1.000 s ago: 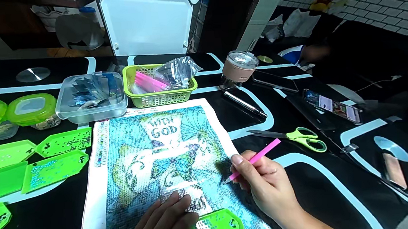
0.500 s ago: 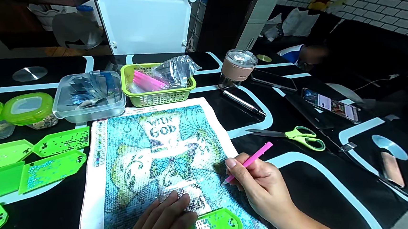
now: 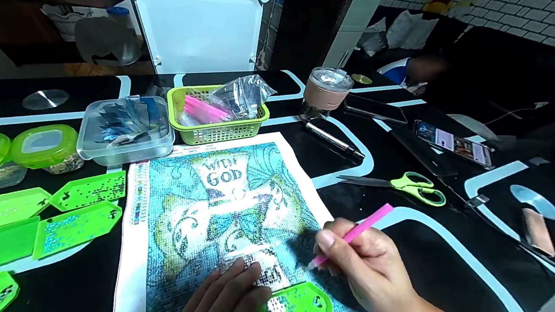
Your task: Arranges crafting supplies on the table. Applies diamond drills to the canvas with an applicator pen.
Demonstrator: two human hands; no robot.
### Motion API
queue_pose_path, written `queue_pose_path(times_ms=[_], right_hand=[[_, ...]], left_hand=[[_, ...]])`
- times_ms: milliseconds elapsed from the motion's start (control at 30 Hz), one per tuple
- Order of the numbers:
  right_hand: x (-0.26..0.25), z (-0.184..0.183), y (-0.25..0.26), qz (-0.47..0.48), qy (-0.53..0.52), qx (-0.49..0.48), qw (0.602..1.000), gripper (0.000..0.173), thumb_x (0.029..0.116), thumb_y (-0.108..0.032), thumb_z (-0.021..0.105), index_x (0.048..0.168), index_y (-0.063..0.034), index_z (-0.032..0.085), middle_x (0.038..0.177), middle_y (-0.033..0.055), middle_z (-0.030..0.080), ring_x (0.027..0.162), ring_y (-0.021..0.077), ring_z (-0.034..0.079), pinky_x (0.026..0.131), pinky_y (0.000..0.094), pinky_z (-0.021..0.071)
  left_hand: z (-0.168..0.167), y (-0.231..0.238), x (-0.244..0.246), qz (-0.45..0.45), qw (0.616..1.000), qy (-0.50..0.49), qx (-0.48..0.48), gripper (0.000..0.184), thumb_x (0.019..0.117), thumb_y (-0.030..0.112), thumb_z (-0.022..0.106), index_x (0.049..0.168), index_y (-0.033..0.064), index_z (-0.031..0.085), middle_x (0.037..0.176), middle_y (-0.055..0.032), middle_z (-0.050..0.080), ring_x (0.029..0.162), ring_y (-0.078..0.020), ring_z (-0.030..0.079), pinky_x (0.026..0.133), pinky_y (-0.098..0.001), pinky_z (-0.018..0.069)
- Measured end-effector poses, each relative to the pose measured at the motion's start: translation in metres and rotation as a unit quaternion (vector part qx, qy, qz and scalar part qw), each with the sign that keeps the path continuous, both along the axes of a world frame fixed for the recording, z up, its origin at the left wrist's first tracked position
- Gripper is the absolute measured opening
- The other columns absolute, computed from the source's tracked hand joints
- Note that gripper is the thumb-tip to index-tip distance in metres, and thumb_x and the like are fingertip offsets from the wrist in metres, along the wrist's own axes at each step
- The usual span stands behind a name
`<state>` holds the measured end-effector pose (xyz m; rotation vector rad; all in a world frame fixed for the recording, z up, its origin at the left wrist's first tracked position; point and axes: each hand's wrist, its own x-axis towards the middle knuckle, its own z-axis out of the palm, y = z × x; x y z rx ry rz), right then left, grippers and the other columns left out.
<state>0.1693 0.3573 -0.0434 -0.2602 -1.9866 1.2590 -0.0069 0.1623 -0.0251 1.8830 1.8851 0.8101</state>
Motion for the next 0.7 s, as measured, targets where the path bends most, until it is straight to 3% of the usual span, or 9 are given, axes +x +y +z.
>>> queue_pose_path(times_ms=[167,700], right_hand=[[-0.0051,-0.0012,-0.0086,0.104,-0.015,0.071,0.992,0.027,0.108,-0.018,0.054,0.09,0.0004,0.061,0.071,0.0061,0.06,0.064,0.0016,0.058,0.061,0.0138,0.0486],[-0.0095,-0.0035,-0.0118,0.12,-0.025,0.101,0.987,0.026,0.1072,-0.017,0.055,0.089,0.0005,0.061,0.07,0.0075,0.059,0.063,0.0043,0.057,0.06,0.0147,0.047]], left_hand=[[-0.0008,0.0004,0.0013,0.008,1.0,0.001,0.008,0.045,0.0953,0.041,0.07,0.124,0.0065,0.07,0.141,-0.0157,0.064,0.137,-0.0347,0.055,0.115,-0.0511,0.0407],[-0.0044,0.0005,0.0006,0.007,1.0,0.005,0.017,0.044,0.0948,0.04,0.071,0.125,0.0079,0.07,0.14,-0.0153,0.064,0.137,-0.0343,0.055,0.115,-0.0505,0.041]])
